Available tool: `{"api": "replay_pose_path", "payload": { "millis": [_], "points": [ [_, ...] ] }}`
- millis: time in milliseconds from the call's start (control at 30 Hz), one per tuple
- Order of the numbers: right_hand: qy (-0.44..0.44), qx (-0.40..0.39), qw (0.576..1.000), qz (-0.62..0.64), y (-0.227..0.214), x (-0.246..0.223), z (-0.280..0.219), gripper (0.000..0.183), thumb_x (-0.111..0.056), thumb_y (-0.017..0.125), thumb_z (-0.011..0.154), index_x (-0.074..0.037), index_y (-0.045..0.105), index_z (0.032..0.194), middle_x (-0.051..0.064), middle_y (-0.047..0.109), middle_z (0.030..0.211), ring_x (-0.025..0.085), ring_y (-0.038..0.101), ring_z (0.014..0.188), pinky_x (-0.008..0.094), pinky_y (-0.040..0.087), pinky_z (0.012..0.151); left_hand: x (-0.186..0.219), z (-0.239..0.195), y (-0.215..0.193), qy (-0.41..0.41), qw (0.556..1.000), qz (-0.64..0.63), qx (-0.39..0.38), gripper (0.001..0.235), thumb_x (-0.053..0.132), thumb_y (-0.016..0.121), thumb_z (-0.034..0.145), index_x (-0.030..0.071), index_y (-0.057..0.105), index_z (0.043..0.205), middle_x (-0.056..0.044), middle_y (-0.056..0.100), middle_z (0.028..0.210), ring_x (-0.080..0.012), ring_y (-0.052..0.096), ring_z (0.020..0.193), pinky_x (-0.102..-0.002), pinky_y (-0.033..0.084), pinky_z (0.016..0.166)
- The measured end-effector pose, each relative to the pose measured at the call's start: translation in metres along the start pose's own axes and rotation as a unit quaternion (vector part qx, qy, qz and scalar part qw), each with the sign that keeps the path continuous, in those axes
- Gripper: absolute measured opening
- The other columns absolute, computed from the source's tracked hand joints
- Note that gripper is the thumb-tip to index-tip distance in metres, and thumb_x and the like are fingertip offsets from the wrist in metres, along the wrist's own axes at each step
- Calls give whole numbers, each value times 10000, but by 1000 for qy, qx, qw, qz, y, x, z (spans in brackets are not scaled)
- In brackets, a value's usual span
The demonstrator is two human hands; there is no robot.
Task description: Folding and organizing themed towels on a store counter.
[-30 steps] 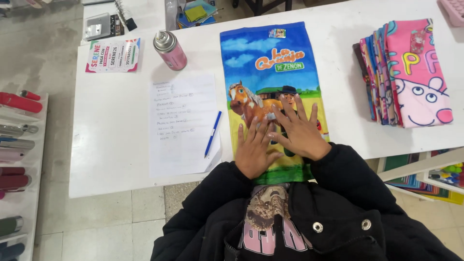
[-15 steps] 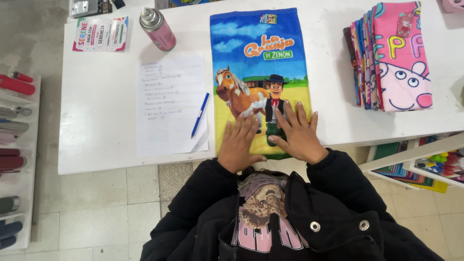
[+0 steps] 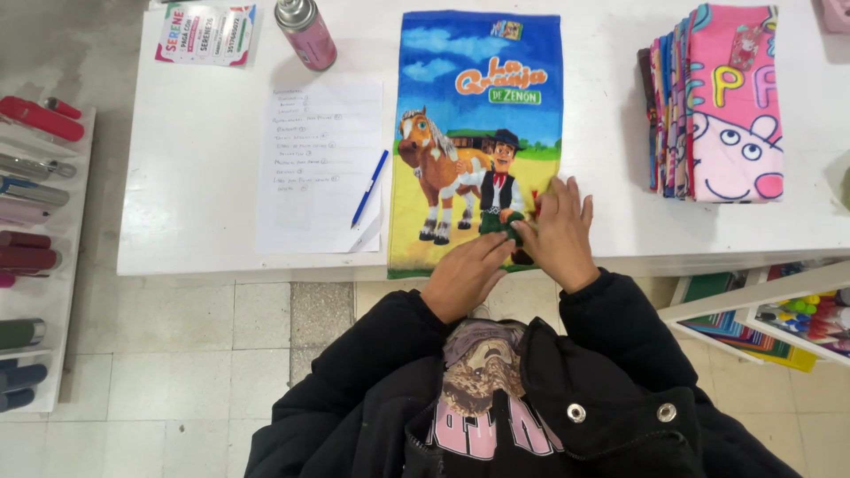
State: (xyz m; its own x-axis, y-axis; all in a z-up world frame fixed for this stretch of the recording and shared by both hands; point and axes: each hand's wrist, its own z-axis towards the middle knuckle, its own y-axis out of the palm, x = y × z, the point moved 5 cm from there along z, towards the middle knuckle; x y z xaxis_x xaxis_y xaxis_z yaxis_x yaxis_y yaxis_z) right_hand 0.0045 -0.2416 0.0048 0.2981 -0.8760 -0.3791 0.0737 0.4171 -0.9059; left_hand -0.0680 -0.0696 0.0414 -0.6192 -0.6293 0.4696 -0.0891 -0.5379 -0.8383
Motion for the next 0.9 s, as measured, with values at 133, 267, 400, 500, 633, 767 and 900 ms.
{"api": "replay_pose_path", "payload": {
  "millis": [133,267,400,500,633,767,900],
  "points": [
    [-27,34,999,26,-15,-17,-6,377,-239,735,909,16,562,1126,255,425,1497,501,376,1448,699,267,1147,5,17,11,-57,996,-65,27,521,173,749,948,71,514,1402,-131,583,1402,-319,570,1307,-398,473,1084],
    [-25,1,992,126,-33,-28,-13,223,-149,680,927,17,591,1046,228,543,1427,435,594,1184,549,459,1002,15,37,3,-63,991,-67,97,721,150,789,762,-51,447,1364,-230,569,1189,-408,560,1110,-475,468,937],
    [-40,-68,959,274,-44,-39,-18,141,-109,643,943,2,604,1021,213,614,1398,406,693,999,418,564,819,-3,39,19,-87,972,-65,207,644,79,738,771,-34,443,1332,-231,597,1149,-416,589,1054,-491,499,867],
    [-74,-70,950,295,-45,-31,-18,190,-83,600,1000,-29,621,1181,179,672,1350,387,710,1064,415,576,881,-27,34,31,-163,959,-148,176,360,73,688,950,40,519,1266,-148,652,1119,-368,661,1010,-473,524,811],
    [-99,7,961,259,-69,-33,-2,455,9,552,924,-24,563,1377,195,627,1374,390,662,1186,425,546,980,0,35,-45,-190,931,-261,169,303,7,607,860,12,569,1160,-156,622,1073,-334,681,839,-434,557,723],
    [-163,130,968,141,-88,-43,13,675,-58,754,698,-19,573,1347,268,562,1376,465,539,1233,516,429,1035,27,29,-98,-34,939,-309,147,187,-13,538,874,14,643,1026,-108,604,1009,-269,652,928,-369,550,793],
    [-145,146,967,149,-74,-21,21,364,-33,771,798,-136,699,1139,111,712,1246,332,655,1176,515,429,1086,19,9,-124,1,922,-334,194,190,2,430,850,42,609,897,-68,577,921,-193,547,866,-299,446,823]
  ]
}}
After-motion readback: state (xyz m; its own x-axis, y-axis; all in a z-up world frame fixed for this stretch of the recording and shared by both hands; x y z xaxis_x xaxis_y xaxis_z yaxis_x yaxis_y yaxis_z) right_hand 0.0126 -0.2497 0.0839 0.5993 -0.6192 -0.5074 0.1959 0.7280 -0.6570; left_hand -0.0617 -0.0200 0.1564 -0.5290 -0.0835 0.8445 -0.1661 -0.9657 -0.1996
